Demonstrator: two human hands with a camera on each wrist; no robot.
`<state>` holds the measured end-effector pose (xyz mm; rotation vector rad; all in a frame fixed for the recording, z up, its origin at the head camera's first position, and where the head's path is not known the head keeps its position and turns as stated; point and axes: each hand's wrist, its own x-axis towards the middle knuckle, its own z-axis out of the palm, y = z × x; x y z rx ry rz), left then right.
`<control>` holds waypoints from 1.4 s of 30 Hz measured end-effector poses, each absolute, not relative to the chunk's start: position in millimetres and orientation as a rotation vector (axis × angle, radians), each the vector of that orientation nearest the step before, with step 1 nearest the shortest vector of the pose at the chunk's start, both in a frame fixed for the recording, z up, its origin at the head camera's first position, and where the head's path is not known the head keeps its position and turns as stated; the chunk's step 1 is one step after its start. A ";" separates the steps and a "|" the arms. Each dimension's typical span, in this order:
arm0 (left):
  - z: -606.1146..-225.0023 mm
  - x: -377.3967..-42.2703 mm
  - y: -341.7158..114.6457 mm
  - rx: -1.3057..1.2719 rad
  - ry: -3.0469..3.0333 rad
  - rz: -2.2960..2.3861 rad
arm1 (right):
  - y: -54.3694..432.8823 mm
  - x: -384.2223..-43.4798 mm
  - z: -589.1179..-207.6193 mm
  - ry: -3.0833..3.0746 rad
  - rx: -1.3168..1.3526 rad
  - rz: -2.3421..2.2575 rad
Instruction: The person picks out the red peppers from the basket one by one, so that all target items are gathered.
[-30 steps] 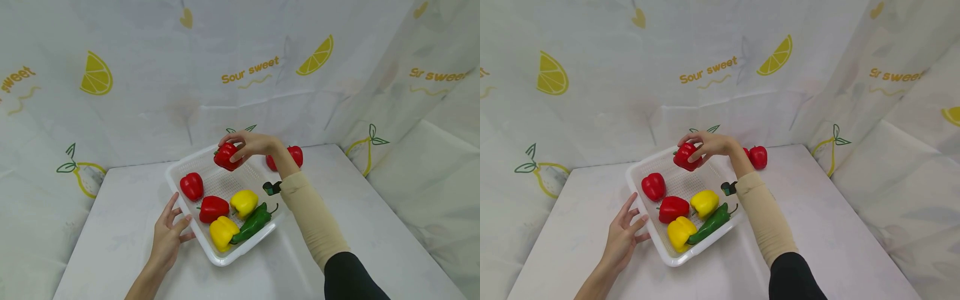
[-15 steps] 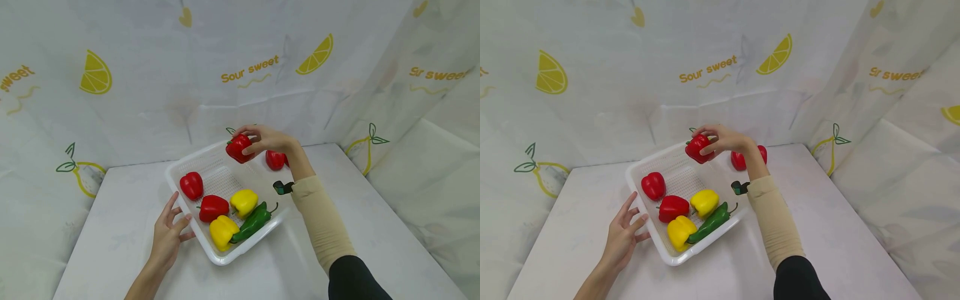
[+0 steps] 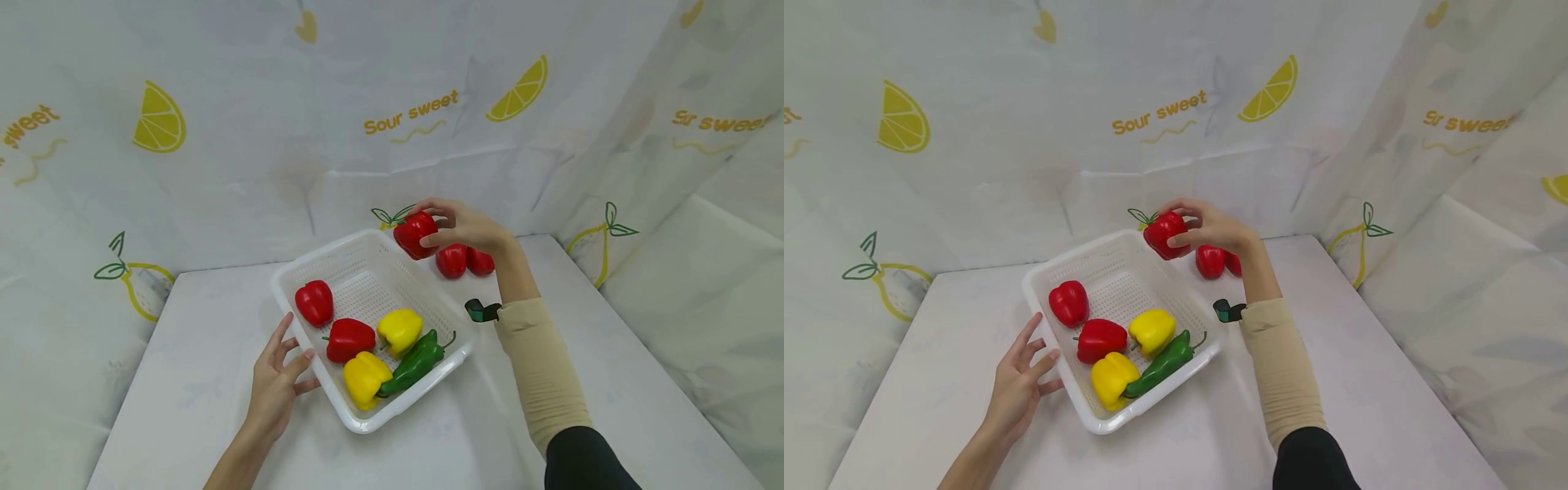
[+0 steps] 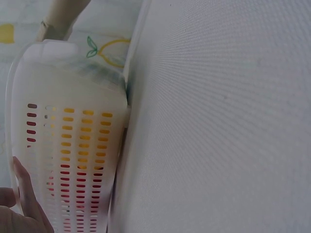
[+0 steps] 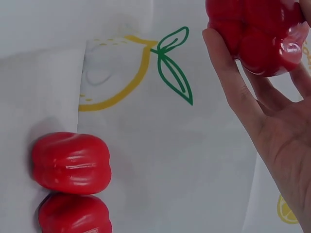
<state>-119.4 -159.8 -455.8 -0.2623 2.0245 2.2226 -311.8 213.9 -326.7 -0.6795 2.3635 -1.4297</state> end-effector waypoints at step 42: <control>-457.6 -119.8 -158.5 -0.286 2.041 2.208 | 305.4 -290.9 -339.4 2.482 -0.454 -1.658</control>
